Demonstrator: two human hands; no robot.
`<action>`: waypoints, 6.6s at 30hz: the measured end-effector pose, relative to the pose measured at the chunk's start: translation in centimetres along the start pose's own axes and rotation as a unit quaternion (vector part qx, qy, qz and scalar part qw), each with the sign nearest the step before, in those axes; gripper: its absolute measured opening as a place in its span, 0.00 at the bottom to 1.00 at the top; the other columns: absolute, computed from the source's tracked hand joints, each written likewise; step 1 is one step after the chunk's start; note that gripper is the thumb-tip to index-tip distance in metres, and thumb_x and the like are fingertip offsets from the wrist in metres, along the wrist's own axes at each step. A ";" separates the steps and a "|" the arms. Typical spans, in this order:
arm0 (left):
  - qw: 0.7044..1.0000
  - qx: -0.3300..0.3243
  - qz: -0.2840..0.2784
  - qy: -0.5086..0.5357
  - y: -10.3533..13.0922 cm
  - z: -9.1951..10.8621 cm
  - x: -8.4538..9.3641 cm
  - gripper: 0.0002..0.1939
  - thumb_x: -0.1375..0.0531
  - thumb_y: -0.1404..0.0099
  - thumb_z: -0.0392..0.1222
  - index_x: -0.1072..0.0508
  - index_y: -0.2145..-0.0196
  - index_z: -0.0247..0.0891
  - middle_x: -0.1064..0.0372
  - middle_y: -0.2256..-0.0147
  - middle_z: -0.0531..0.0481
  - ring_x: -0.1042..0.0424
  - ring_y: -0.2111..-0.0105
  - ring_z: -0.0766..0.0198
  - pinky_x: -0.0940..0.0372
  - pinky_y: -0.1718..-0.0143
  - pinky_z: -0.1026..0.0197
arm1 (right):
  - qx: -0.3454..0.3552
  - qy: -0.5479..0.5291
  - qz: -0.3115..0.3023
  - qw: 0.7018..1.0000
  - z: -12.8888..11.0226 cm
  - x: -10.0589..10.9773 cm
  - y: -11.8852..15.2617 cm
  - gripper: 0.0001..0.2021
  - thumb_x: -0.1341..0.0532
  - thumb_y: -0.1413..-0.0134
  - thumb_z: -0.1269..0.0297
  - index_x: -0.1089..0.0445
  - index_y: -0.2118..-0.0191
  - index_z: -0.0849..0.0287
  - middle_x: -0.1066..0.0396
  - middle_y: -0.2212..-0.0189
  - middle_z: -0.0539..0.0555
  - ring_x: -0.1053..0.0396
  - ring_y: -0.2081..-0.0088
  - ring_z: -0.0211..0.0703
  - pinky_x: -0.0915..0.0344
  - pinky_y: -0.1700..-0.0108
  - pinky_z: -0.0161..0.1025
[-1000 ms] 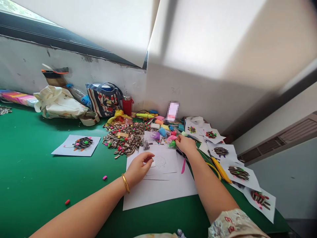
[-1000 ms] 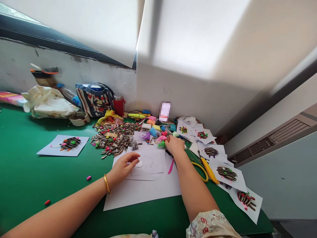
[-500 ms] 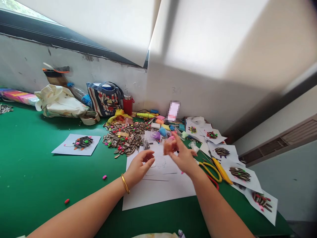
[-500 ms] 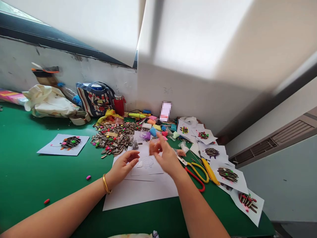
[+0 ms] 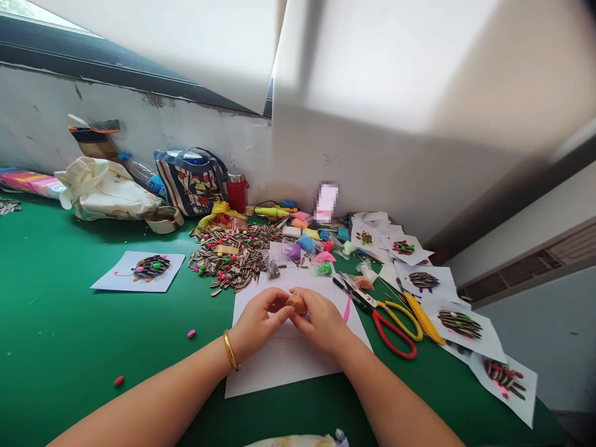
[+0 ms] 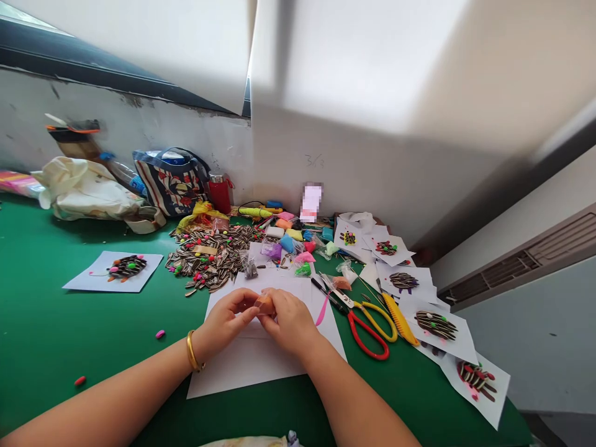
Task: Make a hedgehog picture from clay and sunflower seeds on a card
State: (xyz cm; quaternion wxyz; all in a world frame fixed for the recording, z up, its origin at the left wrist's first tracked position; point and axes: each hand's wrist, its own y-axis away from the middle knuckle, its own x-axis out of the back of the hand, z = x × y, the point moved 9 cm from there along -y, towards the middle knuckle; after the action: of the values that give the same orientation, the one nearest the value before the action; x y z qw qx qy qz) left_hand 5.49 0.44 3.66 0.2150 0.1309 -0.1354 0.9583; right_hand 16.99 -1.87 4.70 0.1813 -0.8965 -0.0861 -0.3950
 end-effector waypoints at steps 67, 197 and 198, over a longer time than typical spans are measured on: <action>0.979 -0.129 -0.028 -0.158 -0.1 2.6 0.6 0.09 0.44 0.32 0.42 0.27 0.56 0.41 0.30 0.62 0.48 0.31 0.62 0.63 0.35 0.60 0.60 | -0.002 0.024 -0.001 1.000 0.4 0.0 0.4 0.14 0.35 0.51 0.63 0.38 0.59 0.57 0.34 0.68 0.50 0.36 0.69 0.41 0.41 0.69 0.36; 0.887 0.139 0.069 0.436 -0.3 -1.5 1.2 0.13 0.42 0.34 0.50 0.31 0.66 0.36 0.37 0.74 0.54 0.38 0.79 0.74 0.40 0.77 0.71 | -0.196 0.286 0.153 0.925 9.6 8.0 0.2 0.17 0.48 0.42 0.68 0.33 0.49 0.60 0.30 0.53 0.60 0.35 0.50 0.54 0.42 0.47 0.52; 0.872 0.157 0.064 0.459 -0.2 -1.6 1.0 0.10 0.41 0.34 0.47 0.31 0.65 0.36 0.36 0.73 0.54 0.37 0.78 0.74 0.39 0.76 0.71 | -0.215 0.306 0.149 0.915 10.6 8.4 0.4 0.18 0.49 0.43 0.69 0.33 0.48 0.59 0.30 0.51 0.60 0.36 0.48 0.55 0.44 0.45 0.54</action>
State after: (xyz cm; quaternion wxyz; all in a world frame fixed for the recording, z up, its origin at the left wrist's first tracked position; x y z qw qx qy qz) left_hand 4.41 1.52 2.47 0.1677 -0.3010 0.1232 0.9306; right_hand 29.88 2.03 4.21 0.0585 -0.7514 0.1950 -0.6277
